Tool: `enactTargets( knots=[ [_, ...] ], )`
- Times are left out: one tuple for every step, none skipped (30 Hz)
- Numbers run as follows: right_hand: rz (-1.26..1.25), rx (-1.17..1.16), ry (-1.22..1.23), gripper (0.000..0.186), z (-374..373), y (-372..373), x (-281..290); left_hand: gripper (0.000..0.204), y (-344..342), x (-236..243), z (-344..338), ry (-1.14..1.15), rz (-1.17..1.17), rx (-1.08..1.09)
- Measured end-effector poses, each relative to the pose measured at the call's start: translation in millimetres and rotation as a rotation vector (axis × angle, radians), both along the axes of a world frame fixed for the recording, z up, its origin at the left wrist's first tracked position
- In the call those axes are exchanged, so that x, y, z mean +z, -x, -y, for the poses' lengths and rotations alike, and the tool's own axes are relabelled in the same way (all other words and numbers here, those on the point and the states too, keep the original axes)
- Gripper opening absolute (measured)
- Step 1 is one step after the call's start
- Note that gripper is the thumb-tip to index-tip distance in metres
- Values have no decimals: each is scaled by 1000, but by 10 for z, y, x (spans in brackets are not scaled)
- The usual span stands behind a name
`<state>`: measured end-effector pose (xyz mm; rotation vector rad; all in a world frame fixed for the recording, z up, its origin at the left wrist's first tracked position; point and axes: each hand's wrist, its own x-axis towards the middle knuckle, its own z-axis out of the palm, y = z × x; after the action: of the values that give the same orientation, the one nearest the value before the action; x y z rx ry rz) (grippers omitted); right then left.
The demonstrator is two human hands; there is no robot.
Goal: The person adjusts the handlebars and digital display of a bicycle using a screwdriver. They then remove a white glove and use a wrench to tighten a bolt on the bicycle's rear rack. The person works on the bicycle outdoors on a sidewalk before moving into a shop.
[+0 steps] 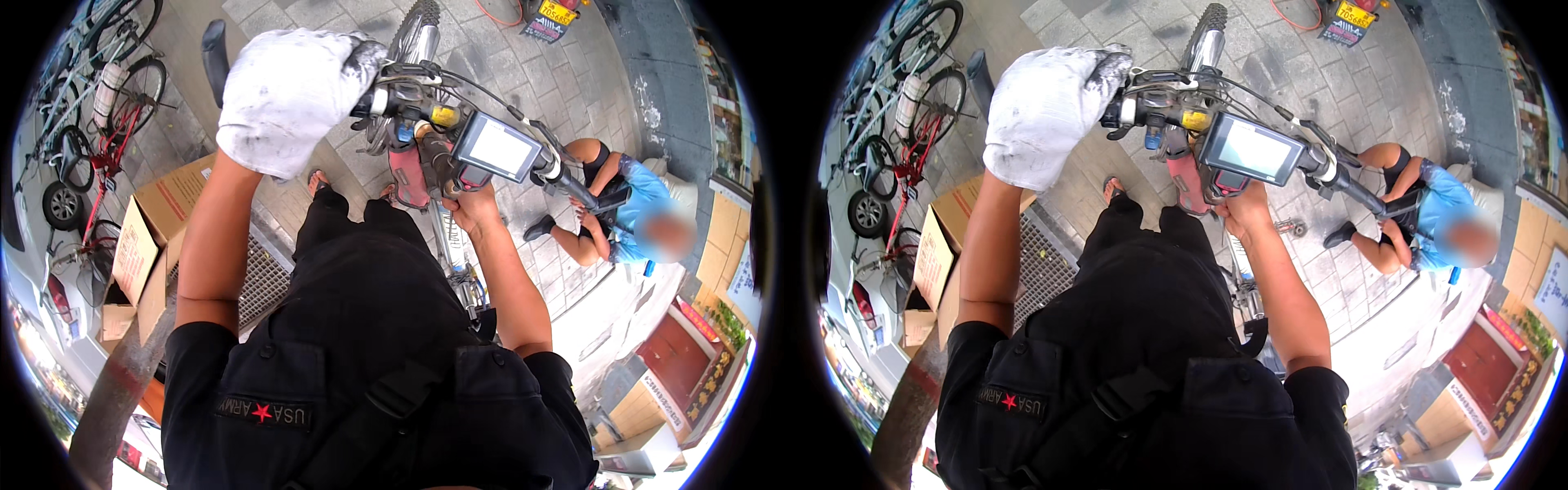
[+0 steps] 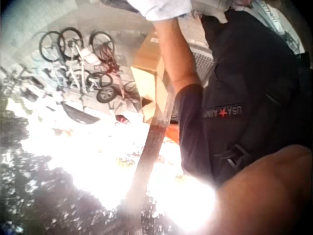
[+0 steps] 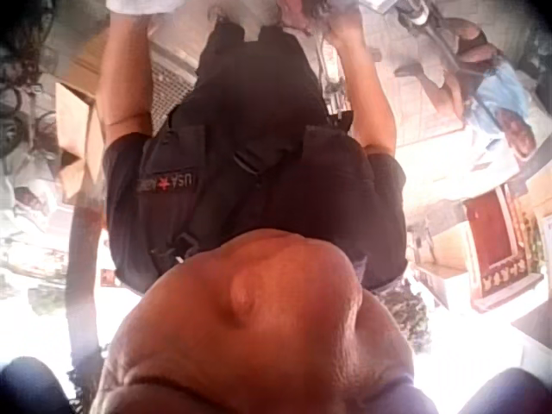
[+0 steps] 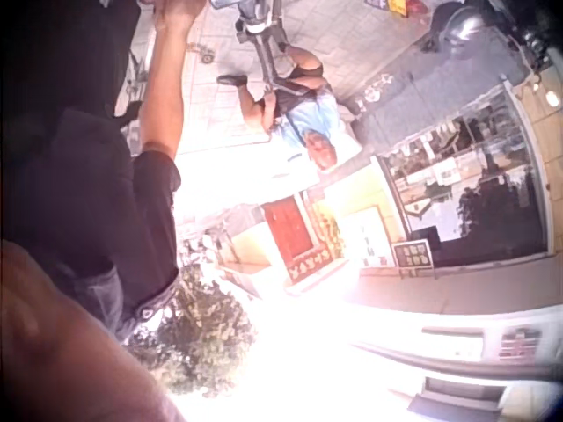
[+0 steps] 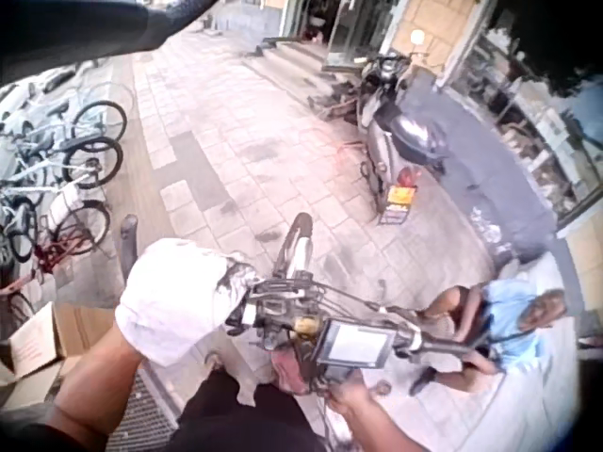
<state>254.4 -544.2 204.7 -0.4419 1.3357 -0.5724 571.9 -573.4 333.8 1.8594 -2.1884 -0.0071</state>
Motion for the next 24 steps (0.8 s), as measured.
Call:
enactTargets(
  knots=[
    [-17, 38, 31, 19, -23, 20, -29, 32, 63, 22, -3, 12, 3, 15],
    [-67, 34, 50, 26, -59, -36, -4, 33, 97, 54, -21, -14, 14, 28],
    [-54, 0, 15, 31, -60, -27, -17, 33, 114, 86, -8, -38, 27, 42],
    [-47, -51, 27, 21, -83, -35, -127, 32, 90, 42, -10, -25, 9, 61],
    [-39, -103, 32, 23, -121, -84, -152, 31, 63, -50, -31, -19, -7, 80],
    [-24, -76, 53, 28, -116, -79, -98, 30, 16, -105, -14, -40, 40, 100],
    [-88, -27, 102, 26, -93, -125, 47, 30, -16, -139, -31, -44, 24, 111],
    [-134, -20, 108, 25, -77, -141, 115, 31, -22, -150, -31, -42, 6, 120],
    [-179, -12, 114, 24, -55, -140, 120, 32, 0, -133, -18, -41, -11, 130],
    [7, 13, 148, 25, -125, -21, -455, 32, 74, -74, -1, -44, -34, 129],
    [18, -36, 167, 26, -173, -65, -462, 32, 78, -66, 1, -44, -44, 132],
    [25, -85, 190, 27, -216, -124, -445, 32, 71, -83, 0, -39, -57, 135],
    [29, -134, 214, 28, -235, -160, -434, 31, 47, -111, 4, -33, -73, 138],
    [44, -133, 231, 27, -245, -156, -445, 31, 24, -157, 9, -24, -80, 142],
    [57, -131, 248, 27, -254, -157, -461, 32, 20, -151, 26, -37, -102, 141],
    [70, -121, 262, 27, -271, -151, -473, 33, 30, -133, 13, -53, -125, 149],
    [83, -110, 277, 27, -283, -146, -480, 33, 47, -116, -3, -68, -148, 158],
    [84, -97, 300, 26, -293, -142, -483, 34, 74, -101, -27, -83, -219, 157],
    [79, -85, 322, 26, -304, -127, -482, 33, 94, -84, -30, -122, -188, 175],
    [75, -73, 344, 25, -312, -119, -483, 33, 97, -61, -27, -159, -156, 193],
    [55, -55, 376, 25, -316, -116, -509, 33, 85, -43, -20, -197, -125, 213],
    [32, -32, 409, 25, -318, -106, -562, 33, 79, -68, -10, -218, -212, 201],
    [9, -10, 441, 26, -325, -102, -621, 33, 83, -66, -13, -214, -193, 200],
    [-30, -14, 544, 25, -342, -103, -694, 33, 107, -56, -15, -210, -174, 200]
  ],
)
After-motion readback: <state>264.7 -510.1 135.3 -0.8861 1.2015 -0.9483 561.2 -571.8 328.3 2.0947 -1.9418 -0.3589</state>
